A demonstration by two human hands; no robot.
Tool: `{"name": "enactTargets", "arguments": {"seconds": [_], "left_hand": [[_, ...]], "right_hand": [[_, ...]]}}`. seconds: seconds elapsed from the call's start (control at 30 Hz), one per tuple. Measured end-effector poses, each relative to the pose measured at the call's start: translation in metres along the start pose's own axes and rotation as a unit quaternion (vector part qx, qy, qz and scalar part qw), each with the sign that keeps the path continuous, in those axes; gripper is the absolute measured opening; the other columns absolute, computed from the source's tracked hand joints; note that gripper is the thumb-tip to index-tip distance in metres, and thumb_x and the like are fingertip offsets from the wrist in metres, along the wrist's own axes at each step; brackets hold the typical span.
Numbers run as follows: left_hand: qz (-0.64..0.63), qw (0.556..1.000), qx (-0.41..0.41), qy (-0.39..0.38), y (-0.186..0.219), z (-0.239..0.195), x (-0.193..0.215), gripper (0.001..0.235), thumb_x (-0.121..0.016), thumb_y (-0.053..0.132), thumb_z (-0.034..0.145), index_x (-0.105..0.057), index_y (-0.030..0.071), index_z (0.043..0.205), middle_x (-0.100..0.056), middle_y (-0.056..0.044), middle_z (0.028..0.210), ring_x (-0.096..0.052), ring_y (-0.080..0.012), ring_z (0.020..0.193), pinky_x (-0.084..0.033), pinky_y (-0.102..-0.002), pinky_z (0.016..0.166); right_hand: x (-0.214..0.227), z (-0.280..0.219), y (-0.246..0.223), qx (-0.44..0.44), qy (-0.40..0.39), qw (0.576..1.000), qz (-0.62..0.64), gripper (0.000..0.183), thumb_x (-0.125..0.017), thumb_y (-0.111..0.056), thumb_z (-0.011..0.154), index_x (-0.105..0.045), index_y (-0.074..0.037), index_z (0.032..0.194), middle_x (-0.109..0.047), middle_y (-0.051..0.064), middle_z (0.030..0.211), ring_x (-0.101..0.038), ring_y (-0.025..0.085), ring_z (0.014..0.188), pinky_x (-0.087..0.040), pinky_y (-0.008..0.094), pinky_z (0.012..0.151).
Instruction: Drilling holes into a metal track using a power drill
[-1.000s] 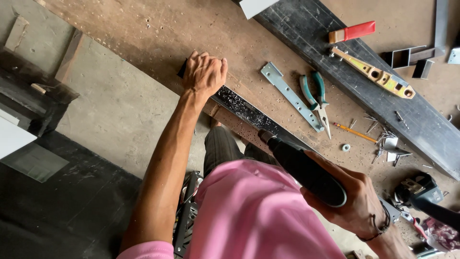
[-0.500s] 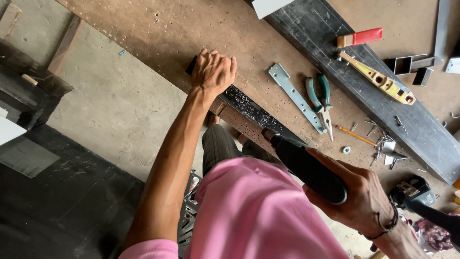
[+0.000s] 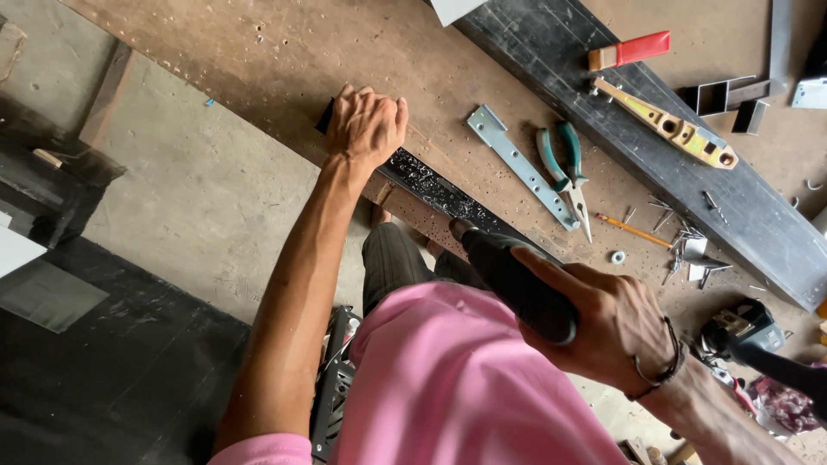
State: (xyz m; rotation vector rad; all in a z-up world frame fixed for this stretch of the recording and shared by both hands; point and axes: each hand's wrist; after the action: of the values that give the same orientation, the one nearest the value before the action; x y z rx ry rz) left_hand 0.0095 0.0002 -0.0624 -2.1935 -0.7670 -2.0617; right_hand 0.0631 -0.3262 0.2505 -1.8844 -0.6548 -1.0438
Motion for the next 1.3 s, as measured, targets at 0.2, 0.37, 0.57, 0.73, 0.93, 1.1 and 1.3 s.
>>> {"name": "enactTargets", "arguments": {"seconds": [0.2, 0.37, 0.57, 0.73, 0.93, 1.1, 1.3], "left_hand": [[-0.011, 1.000, 0.009, 0.001, -0.003, -0.002, -0.009, 0.058, -0.034, 0.045, 0.111, -0.064, 0.015, 0.072, -0.070, -0.006, 0.076, -0.059, -0.0253, 0.079, -0.031, -0.047, 0.094], [0.004, 0.982, -0.053, 0.181, -0.014, -0.002, -0.041, 0.045, -0.049, 0.043, 0.109, -0.057, 0.020, 0.072, -0.063, 0.000, 0.069, -0.057, -0.0223, 0.075, -0.034, -0.045, 0.091], [0.010, 0.992, -0.035, 0.121, -0.010, -0.004, -0.031, 0.051, -0.044, 0.045, 0.110, -0.061, 0.019, 0.070, -0.067, 0.001, 0.069, -0.060, -0.0235, 0.078, -0.033, -0.047, 0.092], [-0.012, 0.999, 0.001, 0.030, -0.005, 0.000, -0.017, 0.056, -0.039, 0.047, 0.110, -0.063, 0.017, 0.070, -0.069, -0.004, 0.075, -0.061, -0.0249, 0.085, -0.031, -0.049, 0.097], [-0.005, 1.000, -0.007, 0.014, -0.001, -0.001, -0.003, 0.058, -0.037, 0.046, 0.111, -0.063, 0.016, 0.069, -0.067, -0.004, 0.072, -0.059, -0.0239, 0.078, -0.032, -0.047, 0.094], [0.005, 1.000, -0.020, 0.018, -0.002, -0.002, -0.004, 0.056, -0.038, 0.043, 0.111, -0.063, 0.017, 0.068, -0.066, -0.003, 0.068, -0.057, -0.0231, 0.072, -0.033, -0.046, 0.091], [-0.016, 1.000, -0.011, 0.007, -0.003, -0.001, -0.009, 0.055, -0.036, 0.045, 0.111, -0.063, 0.015, 0.073, -0.067, -0.006, 0.075, -0.058, -0.0244, 0.080, -0.031, -0.048, 0.095]], "right_hand": [[-0.020, -0.023, 0.022, -0.050, 0.030, 0.987, 0.148, 0.068, -0.078, -0.030, 0.074, -0.062, -0.017, 0.139, -0.082, 0.006, 0.095, -0.074, 0.015, 0.057, -0.057, 0.034, 0.052], [-0.057, -0.039, 0.047, -0.053, 0.073, 0.957, 0.276, 0.069, -0.079, -0.025, 0.074, -0.060, -0.007, 0.138, -0.078, 0.013, 0.116, -0.082, 0.018, 0.078, -0.069, 0.028, 0.063], [-0.044, -0.044, 0.034, -0.059, 0.074, 0.963, 0.254, 0.072, -0.080, -0.028, 0.074, -0.059, -0.005, 0.139, -0.072, 0.019, 0.128, -0.081, 0.025, 0.097, -0.067, 0.033, 0.082], [-0.010, -0.049, 0.016, -0.107, 0.055, 0.979, 0.162, 0.073, -0.082, -0.036, 0.070, -0.063, -0.018, 0.138, -0.079, 0.013, 0.112, -0.080, 0.020, 0.074, -0.061, 0.034, 0.062], [0.005, -0.042, 0.011, -0.080, 0.050, 0.989, 0.110, 0.070, -0.080, -0.034, 0.071, -0.063, -0.018, 0.138, -0.078, 0.010, 0.115, -0.077, 0.016, 0.062, -0.057, 0.033, 0.053], [0.006, -0.037, 0.009, -0.070, 0.028, 0.991, 0.111, 0.069, -0.078, -0.035, 0.073, -0.063, -0.018, 0.139, -0.079, 0.010, 0.114, -0.079, 0.020, 0.067, -0.059, 0.035, 0.057], [0.012, -0.029, 0.006, -0.065, 0.021, 0.994, 0.080, 0.069, -0.078, -0.035, 0.072, -0.063, -0.021, 0.139, -0.080, 0.008, 0.110, -0.075, 0.020, 0.057, -0.055, 0.035, 0.051]]}}
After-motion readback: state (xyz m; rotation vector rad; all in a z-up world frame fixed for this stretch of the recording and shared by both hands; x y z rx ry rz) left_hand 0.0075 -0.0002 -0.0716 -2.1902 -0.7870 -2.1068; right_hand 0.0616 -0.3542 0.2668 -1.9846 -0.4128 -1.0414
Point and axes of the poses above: each hand's wrist, its own z-axis towards the middle knuckle, its own x-axis out of the back of the hand, y = z × x
